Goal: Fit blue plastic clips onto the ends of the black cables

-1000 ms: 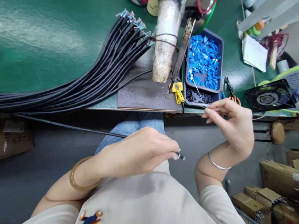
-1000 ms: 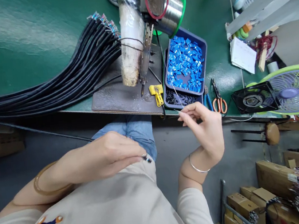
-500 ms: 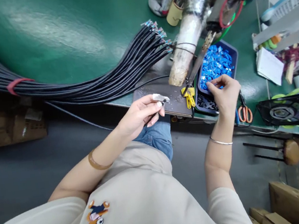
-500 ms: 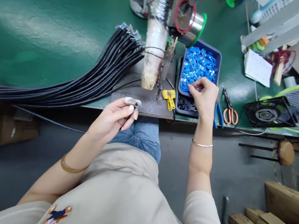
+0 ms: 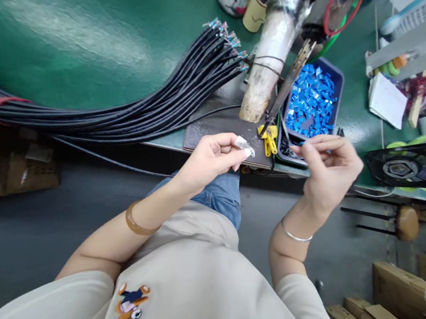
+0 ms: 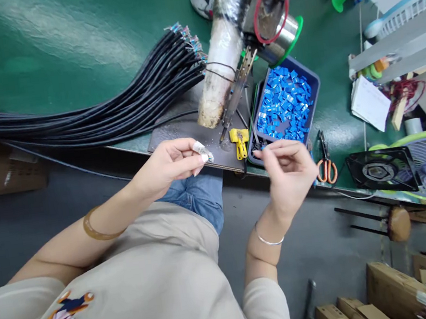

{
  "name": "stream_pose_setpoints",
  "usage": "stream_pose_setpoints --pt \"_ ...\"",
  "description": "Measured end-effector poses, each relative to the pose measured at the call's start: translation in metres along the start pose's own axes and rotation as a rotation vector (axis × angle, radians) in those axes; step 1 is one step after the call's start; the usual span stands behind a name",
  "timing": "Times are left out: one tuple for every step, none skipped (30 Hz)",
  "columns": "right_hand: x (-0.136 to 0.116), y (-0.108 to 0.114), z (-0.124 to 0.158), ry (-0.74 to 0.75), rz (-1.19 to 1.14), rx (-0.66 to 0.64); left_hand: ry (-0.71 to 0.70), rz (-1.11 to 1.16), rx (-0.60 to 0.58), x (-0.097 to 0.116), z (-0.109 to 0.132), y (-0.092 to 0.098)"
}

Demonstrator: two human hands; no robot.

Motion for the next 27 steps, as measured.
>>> stream_pose_setpoints --pt "-0.007 -0.006 0.01 0.019 0.055 -0.013 -0.013 -0.027 0.01 0.001 -0.001 -0.001" --pt "-0.015 -0.012 0.019 0.057 0.134 -0.021 -0.028 -0.053 0.023 0.003 -0.002 -0.002" --pt "-0.025 -0.017 0.027 0.12 0.203 -0.018 -0.04 -0.076 0.033 0.004 -0.003 -0.003" --pt "-0.033 -0.021 0.034 0.179 0.242 -0.017 -0.049 -0.096 0.039 0.005 -0.004 -0.004" --pt "-0.038 -0.025 0.04 0.226 0.261 -0.018 -0.053 -0.111 0.044 0.005 -0.005 -0.005" --pt "-0.042 -0.027 0.045 0.261 0.261 -0.022 -0.056 -0.121 0.046 0.005 -0.006 -0.005" --pt "-0.043 -0.03 0.048 0.271 0.245 -0.031 -0.057 -0.129 0.045 0.005 -0.006 -0.006" --pt "-0.041 -0.031 0.05 0.262 0.223 -0.043 -0.059 -0.137 0.045 0.005 -0.007 -0.006" --pt "-0.038 -0.033 0.051 0.238 0.198 -0.058 -0.06 -0.145 0.042 0.004 -0.007 -0.006" --pt "-0.034 -0.035 0.051 0.209 0.171 -0.074 -0.062 -0.152 0.039 0.004 -0.007 -0.006" --pt "-0.03 -0.037 0.051 0.177 0.142 -0.089 -0.064 -0.159 0.032 0.003 -0.007 -0.007" --pt "-0.027 -0.039 0.051 0.153 0.115 -0.1 -0.067 -0.163 0.024 0.003 -0.007 -0.007" --pt "-0.025 -0.04 0.052 0.138 0.092 -0.105 -0.07 -0.165 0.016 0.003 -0.008 -0.008" --pt "-0.024 -0.041 0.052 0.131 0.073 -0.105 -0.075 -0.165 0.011 0.003 -0.008 -0.008" --pt "-0.023 -0.041 0.053 0.129 0.06 -0.103 -0.077 -0.166 0.009 0.003 -0.008 -0.009" --pt "-0.022 -0.042 0.054 0.131 0.055 -0.102 -0.077 -0.167 0.009 0.004 -0.008 -0.009" --pt "-0.022 -0.043 0.054 0.133 0.057 -0.103 -0.077 -0.171 0.009 0.004 -0.008 -0.009" --pt "-0.022 -0.043 0.055 0.136 0.065 -0.106 -0.076 -0.175 0.009 0.004 -0.008 -0.009" --pt "-0.021 -0.044 0.056 0.134 0.073 -0.106 -0.073 -0.179 0.008 0.003 -0.008 -0.009" --pt "-0.02 -0.044 0.056 0.127 0.079 -0.102 -0.071 -0.184 0.006 0.003 -0.008 -0.009" --pt "-0.019 -0.043 0.056 0.116 0.077 -0.09 -0.071 -0.188 0.003 0.003 -0.008 -0.01" --pt "-0.017 -0.042 0.055 0.1 0.066 -0.073 -0.073 -0.192 -0.001 0.003 -0.008 -0.01" --pt "-0.015 -0.041 0.055 0.084 0.046 -0.053 -0.076 -0.195 -0.004 0.003 -0.008 -0.01" --pt "-0.014 -0.04 0.055 0.072 0.023 -0.036 -0.082 -0.195 -0.006 0.003 -0.008 -0.011" --pt "-0.013 -0.039 0.055 0.064 0.003 -0.026 -0.089 -0.193 -0.007 0.004 -0.008 -0.011" --pt "-0.012 -0.039 0.055 0.062 -0.011 -0.023 -0.096 -0.188 -0.005 0.005 -0.008 -0.011" --pt "-0.011 -0.04 0.055 0.066 -0.018 -0.028 -0.1 -0.182 -0.001 0.005 -0.008 -0.012"
Point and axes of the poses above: each hand's wrist, its own z-axis away from the middle knuckle, its own y-axis out of the back of the hand, x = y × z, the point moved 10 cm from there along -z, towards the middle knuckle, and after that the axes turned 2 degrees about y, right-handed, at the moved point
